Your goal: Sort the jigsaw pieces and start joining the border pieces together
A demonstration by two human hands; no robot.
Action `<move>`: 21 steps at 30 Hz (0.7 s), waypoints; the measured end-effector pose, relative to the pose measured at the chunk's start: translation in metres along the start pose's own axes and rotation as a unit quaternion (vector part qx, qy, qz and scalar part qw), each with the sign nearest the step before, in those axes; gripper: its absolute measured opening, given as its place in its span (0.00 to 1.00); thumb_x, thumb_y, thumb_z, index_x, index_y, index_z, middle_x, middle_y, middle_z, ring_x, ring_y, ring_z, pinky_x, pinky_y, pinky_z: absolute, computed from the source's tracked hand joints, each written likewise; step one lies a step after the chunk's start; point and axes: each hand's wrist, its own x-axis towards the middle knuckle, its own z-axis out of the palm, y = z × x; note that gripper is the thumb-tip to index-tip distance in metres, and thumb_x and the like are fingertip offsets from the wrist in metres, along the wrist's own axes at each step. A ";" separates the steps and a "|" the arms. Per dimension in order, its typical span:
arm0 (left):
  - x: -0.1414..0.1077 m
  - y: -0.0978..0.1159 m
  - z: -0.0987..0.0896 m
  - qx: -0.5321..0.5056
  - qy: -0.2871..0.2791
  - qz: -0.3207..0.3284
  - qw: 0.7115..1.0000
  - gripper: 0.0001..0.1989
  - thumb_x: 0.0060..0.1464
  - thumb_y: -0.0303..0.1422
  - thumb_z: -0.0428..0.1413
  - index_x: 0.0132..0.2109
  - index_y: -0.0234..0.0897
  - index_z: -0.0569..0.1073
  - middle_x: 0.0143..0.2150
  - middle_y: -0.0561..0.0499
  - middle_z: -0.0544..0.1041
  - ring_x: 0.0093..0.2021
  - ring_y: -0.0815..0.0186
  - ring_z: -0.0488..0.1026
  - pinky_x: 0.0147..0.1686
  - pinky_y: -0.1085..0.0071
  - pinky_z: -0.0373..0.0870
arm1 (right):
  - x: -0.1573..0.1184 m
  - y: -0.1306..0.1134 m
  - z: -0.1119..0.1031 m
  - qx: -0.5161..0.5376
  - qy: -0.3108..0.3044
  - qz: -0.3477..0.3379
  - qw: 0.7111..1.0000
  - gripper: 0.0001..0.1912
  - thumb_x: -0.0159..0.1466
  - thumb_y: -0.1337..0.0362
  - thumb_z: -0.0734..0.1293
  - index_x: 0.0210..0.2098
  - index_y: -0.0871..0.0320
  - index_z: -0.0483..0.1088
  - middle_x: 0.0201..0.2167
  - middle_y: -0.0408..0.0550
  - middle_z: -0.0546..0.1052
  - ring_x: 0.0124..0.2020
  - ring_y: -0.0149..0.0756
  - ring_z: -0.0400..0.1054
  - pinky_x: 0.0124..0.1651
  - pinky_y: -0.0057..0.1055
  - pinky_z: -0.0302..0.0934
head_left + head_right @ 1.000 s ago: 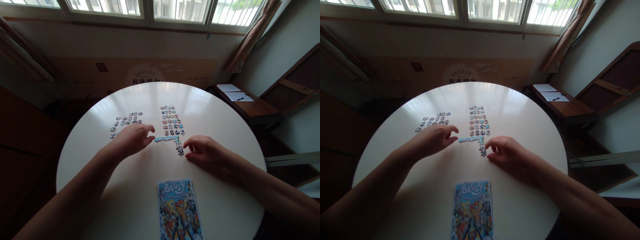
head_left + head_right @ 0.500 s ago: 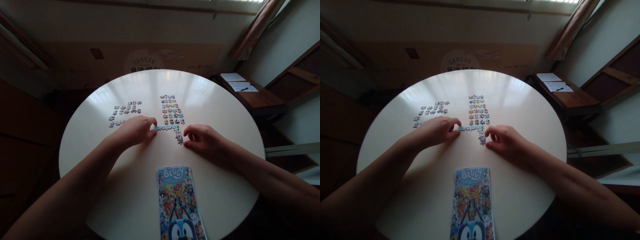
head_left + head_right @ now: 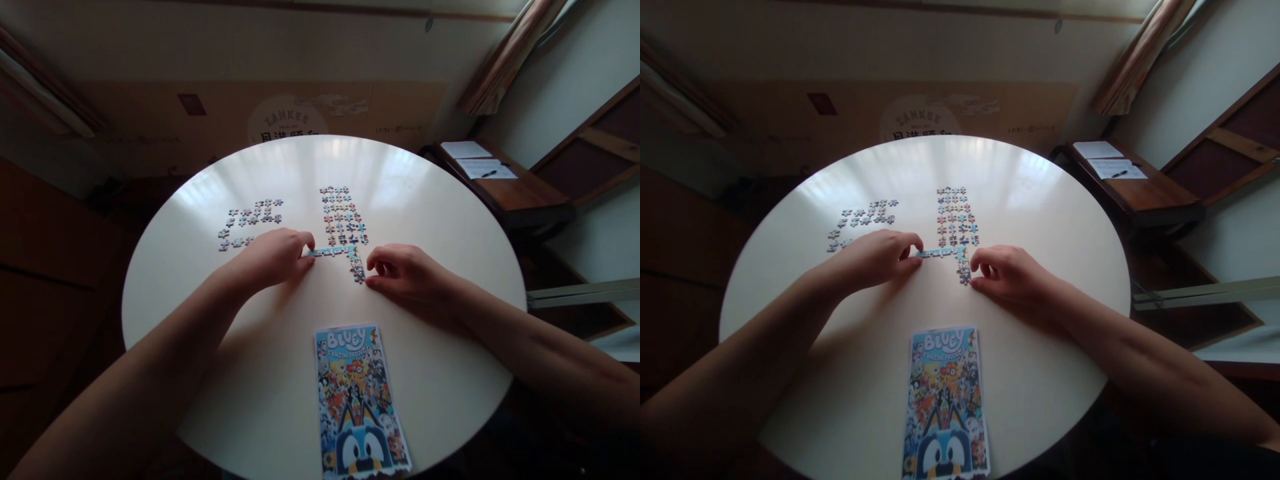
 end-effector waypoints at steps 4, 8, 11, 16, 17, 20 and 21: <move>0.001 0.000 0.001 0.006 0.003 -0.002 1.000 0.15 0.59 0.38 0.52 0.48 0.40 0.77 0.39 0.46 0.80 0.35 0.60 0.74 0.32 0.69 0.64 | 0.000 0.000 0.000 0.000 0.001 -0.002 1.000 0.06 0.62 0.62 0.71 0.36 0.56 0.72 0.27 0.40 0.71 0.26 0.27 0.62 0.32 0.27 0.56; 0.001 0.000 0.000 0.007 -0.003 -0.002 1.000 0.16 0.59 0.39 0.51 0.49 0.40 0.77 0.39 0.45 0.80 0.35 0.59 0.74 0.31 0.69 0.63 | 0.001 0.000 0.000 -0.007 -0.002 -0.002 1.000 0.06 0.62 0.63 0.71 0.36 0.56 0.72 0.27 0.40 0.71 0.26 0.27 0.62 0.32 0.27 0.56; 0.001 0.001 -0.001 0.013 -0.008 -0.006 1.000 0.16 0.59 0.39 0.51 0.49 0.40 0.76 0.39 0.45 0.80 0.36 0.59 0.74 0.31 0.69 0.63 | 0.001 -0.001 0.000 -0.010 -0.002 0.002 1.000 0.06 0.61 0.63 0.71 0.36 0.56 0.72 0.27 0.39 0.72 0.26 0.27 0.62 0.32 0.27 0.57; 0.001 -0.001 0.000 0.007 -0.009 -0.006 1.000 0.15 0.59 0.39 0.51 0.48 0.40 0.76 0.40 0.46 0.80 0.36 0.59 0.74 0.30 0.68 0.62 | 0.003 -0.003 -0.001 0.000 -0.004 0.002 1.000 0.05 0.61 0.65 0.71 0.36 0.57 0.72 0.27 0.40 0.72 0.26 0.27 0.63 0.32 0.27 0.57; 0.001 -0.002 0.000 0.003 -0.009 -0.003 1.000 0.15 0.59 0.39 0.51 0.48 0.40 0.76 0.39 0.46 0.80 0.36 0.59 0.74 0.30 0.68 0.62 | 0.003 -0.003 -0.001 0.002 -0.005 0.001 1.000 0.04 0.61 0.65 0.71 0.36 0.57 0.72 0.27 0.40 0.72 0.26 0.27 0.63 0.32 0.27 0.57; 0.000 -0.005 0.001 -0.008 -0.013 0.004 1.000 0.15 0.58 0.39 0.51 0.49 0.41 0.76 0.39 0.47 0.80 0.36 0.59 0.74 0.30 0.68 0.62 | 0.003 -0.003 -0.001 0.008 -0.004 0.004 1.000 0.04 0.61 0.66 0.70 0.37 0.56 0.72 0.26 0.40 0.72 0.27 0.28 0.64 0.32 0.27 0.57; 0.000 -0.005 0.001 -0.011 -0.013 0.005 1.000 0.16 0.58 0.39 0.51 0.49 0.41 0.76 0.39 0.47 0.80 0.36 0.59 0.74 0.31 0.68 0.62 | 0.002 -0.003 0.000 0.011 -0.003 0.008 1.000 0.04 0.61 0.67 0.69 0.37 0.56 0.72 0.26 0.40 0.72 0.26 0.28 0.64 0.32 0.26 0.57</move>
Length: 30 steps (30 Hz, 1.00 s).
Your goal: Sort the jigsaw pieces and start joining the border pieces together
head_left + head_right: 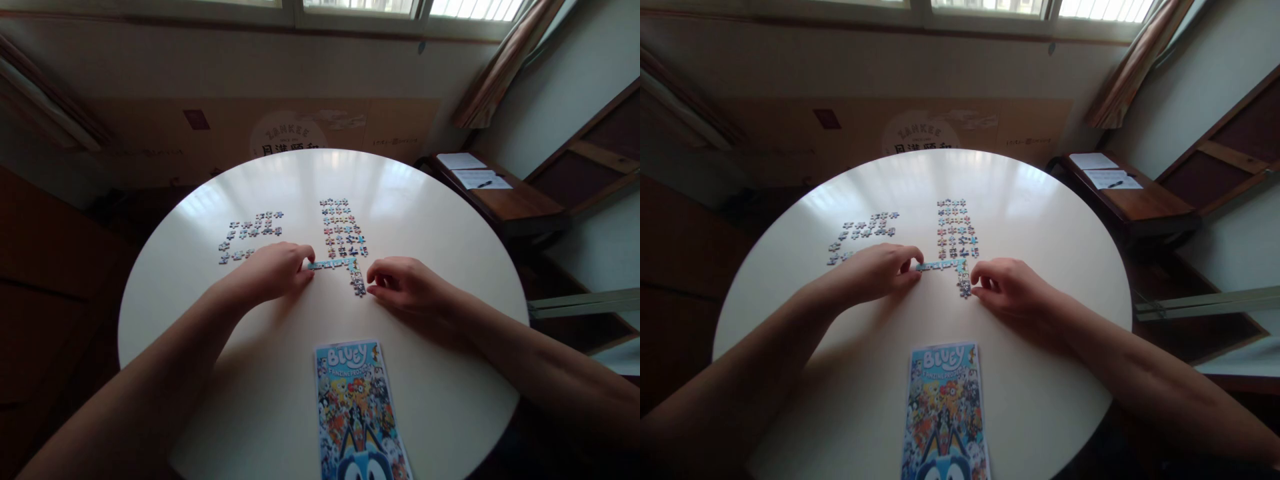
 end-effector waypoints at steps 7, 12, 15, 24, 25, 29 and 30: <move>-0.002 0.000 -0.001 -0.006 0.001 -0.009 1.000 0.16 0.57 0.40 0.52 0.49 0.43 0.77 0.39 0.47 0.80 0.36 0.58 0.74 0.30 0.67 0.62 | -0.001 0.000 0.001 0.012 0.010 0.010 1.000 0.03 0.62 0.68 0.67 0.37 0.57 0.71 0.26 0.40 0.72 0.25 0.27 0.62 0.31 0.26 0.56; 0.001 0.001 0.003 -0.008 0.015 -0.014 1.000 0.16 0.56 0.40 0.53 0.48 0.43 0.78 0.38 0.47 0.80 0.34 0.58 0.74 0.30 0.67 0.62 | 0.000 0.000 0.001 -0.012 0.000 0.003 1.000 0.07 0.61 0.63 0.71 0.38 0.56 0.72 0.26 0.39 0.72 0.25 0.27 0.62 0.31 0.26 0.56; 0.002 0.001 0.006 -0.017 0.024 -0.017 0.999 0.15 0.55 0.39 0.54 0.48 0.43 0.78 0.36 0.47 0.80 0.34 0.58 0.74 0.31 0.67 0.63 | 0.000 0.000 0.002 -0.019 0.004 0.002 1.000 0.06 0.60 0.63 0.71 0.37 0.56 0.72 0.26 0.38 0.70 0.25 0.27 0.62 0.32 0.26 0.56; 0.004 0.000 0.007 -0.004 0.029 -0.013 0.999 0.14 0.55 0.38 0.56 0.48 0.43 0.77 0.35 0.50 0.80 0.33 0.59 0.74 0.30 0.68 0.62 | -0.001 0.002 0.001 -0.018 0.010 0.001 1.000 0.06 0.60 0.64 0.71 0.37 0.56 0.72 0.26 0.38 0.70 0.25 0.27 0.61 0.32 0.26 0.56; 0.004 0.001 0.007 -0.003 0.027 -0.013 1.000 0.13 0.56 0.38 0.55 0.48 0.43 0.77 0.35 0.50 0.80 0.33 0.59 0.74 0.30 0.68 0.62 | -0.001 0.001 0.001 -0.018 0.010 0.002 1.000 0.06 0.60 0.64 0.71 0.37 0.56 0.72 0.26 0.38 0.70 0.25 0.27 0.61 0.32 0.26 0.56; 0.004 0.002 0.006 -0.002 0.021 -0.011 1.000 0.13 0.56 0.38 0.55 0.47 0.43 0.77 0.34 0.50 0.79 0.32 0.59 0.74 0.28 0.68 0.61 | -0.001 0.000 0.000 -0.021 0.008 0.009 1.000 0.06 0.61 0.64 0.71 0.36 0.56 0.72 0.25 0.38 0.70 0.25 0.27 0.62 0.32 0.27 0.56; 0.004 0.003 0.007 -0.004 0.021 -0.009 1.000 0.13 0.56 0.38 0.55 0.47 0.43 0.77 0.33 0.49 0.79 0.32 0.59 0.74 0.28 0.68 0.61 | -0.001 0.000 0.000 -0.020 0.006 0.009 1.000 0.06 0.61 0.64 0.71 0.36 0.56 0.72 0.25 0.38 0.70 0.25 0.27 0.62 0.32 0.27 0.56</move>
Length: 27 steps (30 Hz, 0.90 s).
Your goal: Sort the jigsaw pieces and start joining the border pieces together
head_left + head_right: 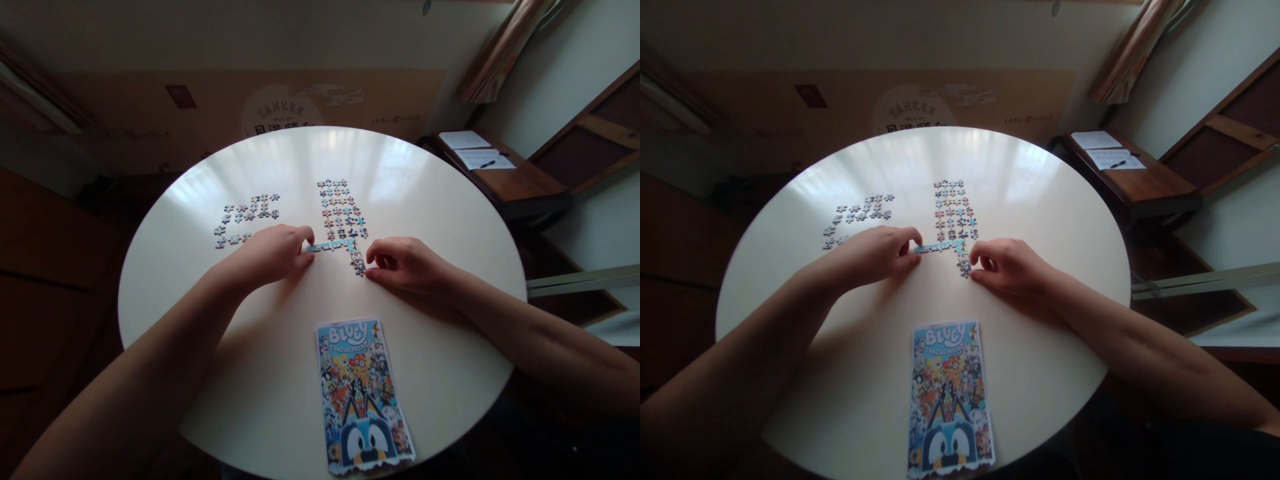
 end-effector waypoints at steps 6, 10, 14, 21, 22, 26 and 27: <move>-0.007 -0.008 -0.013 -0.033 0.034 0.001 0.999 0.13 0.59 0.43 0.54 0.45 0.42 0.78 0.32 0.50 0.79 0.32 0.60 0.74 0.28 0.68 0.62 | 0.002 0.002 0.002 0.059 0.020 0.000 0.998 0.05 0.64 0.63 0.69 0.34 0.57 0.70 0.23 0.38 0.69 0.22 0.26 0.59 0.28 0.26 0.54; -0.020 -0.037 -0.040 -0.126 0.270 -0.076 0.951 0.23 0.68 0.43 0.42 0.39 0.39 0.78 0.29 0.49 0.78 0.27 0.65 0.72 0.28 0.70 0.63 | 0.000 0.005 0.003 0.095 0.114 -0.009 0.989 0.12 0.66 0.60 0.69 0.28 0.57 0.68 0.20 0.38 0.65 0.22 0.28 0.56 0.26 0.27 0.53; -0.029 -0.072 -0.055 -0.173 0.491 -0.135 0.843 0.26 0.70 0.43 0.40 0.36 0.36 0.77 0.26 0.51 0.74 0.23 0.69 0.68 0.27 0.72 0.63 | -0.005 0.007 0.001 0.124 0.223 0.005 0.967 0.17 0.68 0.58 0.67 0.24 0.56 0.65 0.18 0.39 0.63 0.21 0.29 0.55 0.25 0.28 0.51; -0.026 -0.111 -0.040 -0.149 0.505 -0.198 0.827 0.24 0.68 0.41 0.41 0.35 0.36 0.77 0.27 0.50 0.75 0.28 0.66 0.72 0.31 0.70 0.64 | -0.006 0.005 0.000 0.112 0.242 0.029 0.963 0.22 0.67 0.54 0.67 0.20 0.56 0.63 0.17 0.39 0.58 0.20 0.30 0.52 0.24 0.30 0.48; -0.026 -0.115 -0.039 -0.150 0.501 -0.215 0.825 0.23 0.68 0.40 0.42 0.34 0.36 0.77 0.27 0.50 0.75 0.28 0.65 0.72 0.31 0.70 0.63 | -0.006 0.005 0.000 0.110 0.247 0.034 0.962 0.23 0.67 0.53 0.67 0.19 0.56 0.63 0.17 0.39 0.57 0.20 0.30 0.51 0.24 0.30 0.48; -0.029 -0.124 -0.040 -0.148 0.477 -0.261 0.826 0.20 0.65 0.39 0.45 0.33 0.38 0.77 0.28 0.50 0.76 0.30 0.63 0.72 0.32 0.69 0.62 | -0.009 0.008 -0.001 0.126 0.278 0.061 0.950 0.22 0.65 0.52 0.68 0.20 0.56 0.65 0.17 0.39 0.58 0.20 0.31 0.52 0.23 0.30 0.50; -0.030 -0.123 -0.041 -0.148 0.474 -0.258 0.829 0.19 0.65 0.39 0.46 0.33 0.38 0.77 0.28 0.50 0.76 0.30 0.63 0.72 0.32 0.69 0.62 | -0.010 0.009 -0.001 0.132 0.283 0.065 0.948 0.22 0.65 0.53 0.68 0.20 0.56 0.65 0.17 0.40 0.58 0.20 0.31 0.52 0.22 0.30 0.50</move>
